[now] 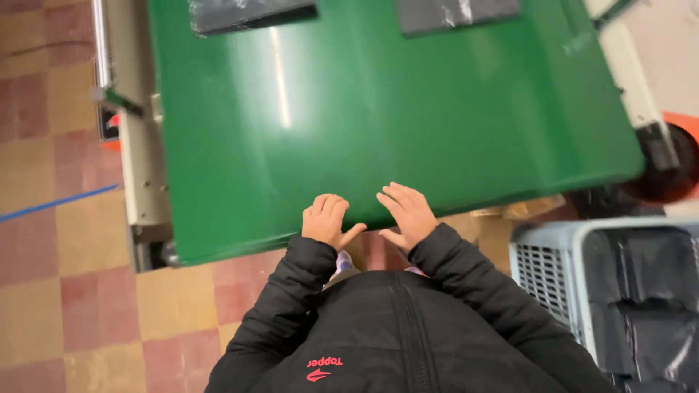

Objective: Folding plastic bags on a green surface and placing them in a basket.

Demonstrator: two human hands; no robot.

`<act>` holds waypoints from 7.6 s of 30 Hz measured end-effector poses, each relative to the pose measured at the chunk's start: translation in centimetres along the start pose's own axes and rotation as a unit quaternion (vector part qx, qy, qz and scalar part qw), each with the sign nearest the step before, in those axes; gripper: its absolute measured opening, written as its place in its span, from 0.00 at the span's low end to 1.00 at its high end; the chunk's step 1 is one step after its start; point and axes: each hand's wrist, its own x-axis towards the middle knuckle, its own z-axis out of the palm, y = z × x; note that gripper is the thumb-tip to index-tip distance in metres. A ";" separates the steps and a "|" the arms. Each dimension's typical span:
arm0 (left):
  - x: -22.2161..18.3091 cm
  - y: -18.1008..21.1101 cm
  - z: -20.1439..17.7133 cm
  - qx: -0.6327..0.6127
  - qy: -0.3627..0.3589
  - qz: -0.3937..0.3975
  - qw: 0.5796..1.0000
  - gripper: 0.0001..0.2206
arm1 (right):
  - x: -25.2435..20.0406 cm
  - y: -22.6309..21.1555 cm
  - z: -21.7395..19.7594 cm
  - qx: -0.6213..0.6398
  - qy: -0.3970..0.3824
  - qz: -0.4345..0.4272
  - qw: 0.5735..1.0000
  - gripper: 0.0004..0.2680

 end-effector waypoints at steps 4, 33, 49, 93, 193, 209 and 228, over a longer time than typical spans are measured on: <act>-3.6 -4.1 -2.2 0.053 0.006 -0.033 0.998 0.30 | 3.3 -1.4 4.1 -0.032 -0.041 -0.046 0.998 0.33; -3.1 -11.6 -7.1 0.058 -0.080 -0.091 0.991 0.33 | 11.8 0.1 9.6 -0.011 -0.096 -0.113 0.989 0.20; -5.1 -14.3 -9.0 0.041 -0.043 -0.056 0.997 0.12 | 12.4 3.1 4.0 0.148 -0.183 -0.166 0.958 0.08; 14.3 -29.4 13.0 -0.555 0.078 -0.286 0.777 0.32 | 33.6 13.0 7.6 -0.057 0.029 -0.046 0.997 0.06; 33.2 -6.6 23.7 -0.309 -0.107 -0.082 0.941 0.15 | -2.0 44.2 -9.8 0.360 0.182 0.388 0.829 0.15; 31.4 -6.3 23.3 -0.113 -0.138 -0.188 0.966 0.15 | 10.0 44.7 -9.6 -0.123 -0.181 0.302 0.928 0.20; 20.6 -5.3 23.3 -0.769 -0.130 -0.478 0.404 0.45 | -1.8 20.3 -12.5 -0.152 0.123 0.127 0.972 0.07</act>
